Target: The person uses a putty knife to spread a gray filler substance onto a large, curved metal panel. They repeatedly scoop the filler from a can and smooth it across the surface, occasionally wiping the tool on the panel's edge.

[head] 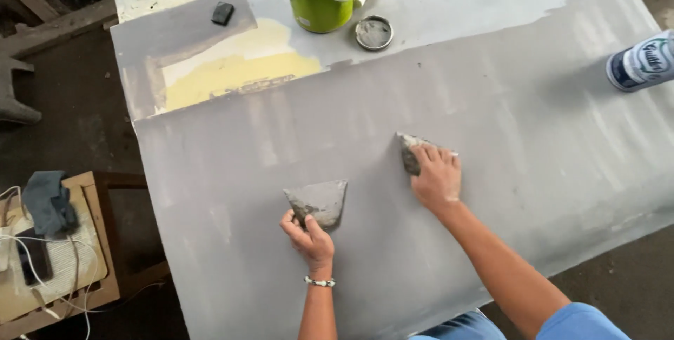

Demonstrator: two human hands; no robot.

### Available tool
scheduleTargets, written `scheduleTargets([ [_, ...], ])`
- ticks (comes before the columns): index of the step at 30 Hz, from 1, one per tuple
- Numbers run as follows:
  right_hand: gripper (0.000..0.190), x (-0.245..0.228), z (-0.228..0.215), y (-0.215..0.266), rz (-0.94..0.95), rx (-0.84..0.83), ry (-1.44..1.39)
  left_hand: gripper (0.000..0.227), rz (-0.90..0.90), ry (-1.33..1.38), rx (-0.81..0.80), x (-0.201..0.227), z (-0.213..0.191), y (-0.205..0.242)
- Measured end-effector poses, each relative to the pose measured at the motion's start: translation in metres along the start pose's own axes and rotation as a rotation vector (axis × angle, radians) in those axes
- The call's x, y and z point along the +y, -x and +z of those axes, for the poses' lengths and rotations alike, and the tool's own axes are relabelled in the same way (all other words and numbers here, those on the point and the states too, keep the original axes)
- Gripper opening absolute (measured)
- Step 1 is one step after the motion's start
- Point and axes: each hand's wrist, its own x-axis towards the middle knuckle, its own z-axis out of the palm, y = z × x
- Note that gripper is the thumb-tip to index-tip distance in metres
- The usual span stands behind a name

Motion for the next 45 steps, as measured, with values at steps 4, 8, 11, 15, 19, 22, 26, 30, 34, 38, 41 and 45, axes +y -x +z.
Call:
scheduleTargets([
  [4, 0.063, 0.010, -0.010, 0.038, -0.098, 0.038, -0.044, 0.034, 0.059, 0.052, -0.035, -0.003, -0.004, 0.002],
  [8, 0.061, 0.052, -0.018, 0.058, 0.016, 0.036, 0.006, 0.033, 0.009, 0.069, -0.085, 0.003, 0.010, 0.031],
  [11, 0.060, 0.084, -0.010, 0.098, 0.072, -0.070, 0.058, 0.032, -0.038, 0.111, -0.169, 0.010, 0.038, 0.065],
  [15, 0.062, 0.140, -0.035, 0.117, 0.292, -0.199, -0.002, 0.033, -0.057, 0.231, -0.260, 0.021, 0.083, 0.123],
  [19, 0.069, 0.162, -0.056, 0.149, 0.182, -0.123, -0.040, 0.033, -0.034, 0.208, -0.283, 0.047, 0.130, 0.155],
  [22, 0.068, 0.185, -0.067, 0.151, 0.066, -0.083, -0.047, 0.033, -0.028, 0.197, -0.272, 0.056, 0.153, 0.167],
  [26, 0.069, 0.211, -0.057, 0.159, -0.010, -0.223, -0.014, 0.032, -0.022, 0.148, -0.242, 0.065, 0.182, 0.172],
  [30, 0.063, 0.217, -0.079, 0.156, -0.014, -0.331, -0.047, 0.033, -0.043, 0.213, -0.193, 0.071, 0.198, 0.182],
  [34, 0.063, 0.236, -0.068, 0.154, -0.162, -0.332, 0.009, 0.035, -0.028, 0.204, -0.102, 0.060, 0.208, 0.185],
  [38, 0.065, 0.236, -0.069, 0.150, -0.211, -0.162, -0.087, 0.037, -0.041, 0.153, -0.024, 0.060, 0.204, 0.189],
  [41, 0.061, 0.249, -0.061, 0.124, -0.250, -0.163, -0.134, 0.038, -0.024, 0.116, -0.032, 0.069, 0.215, 0.186],
  [45, 0.057, 0.247, -0.052, 0.101, -0.186, -0.117, -0.082, 0.039, -0.041, 0.075, 0.008, 0.078, 0.214, 0.186],
])
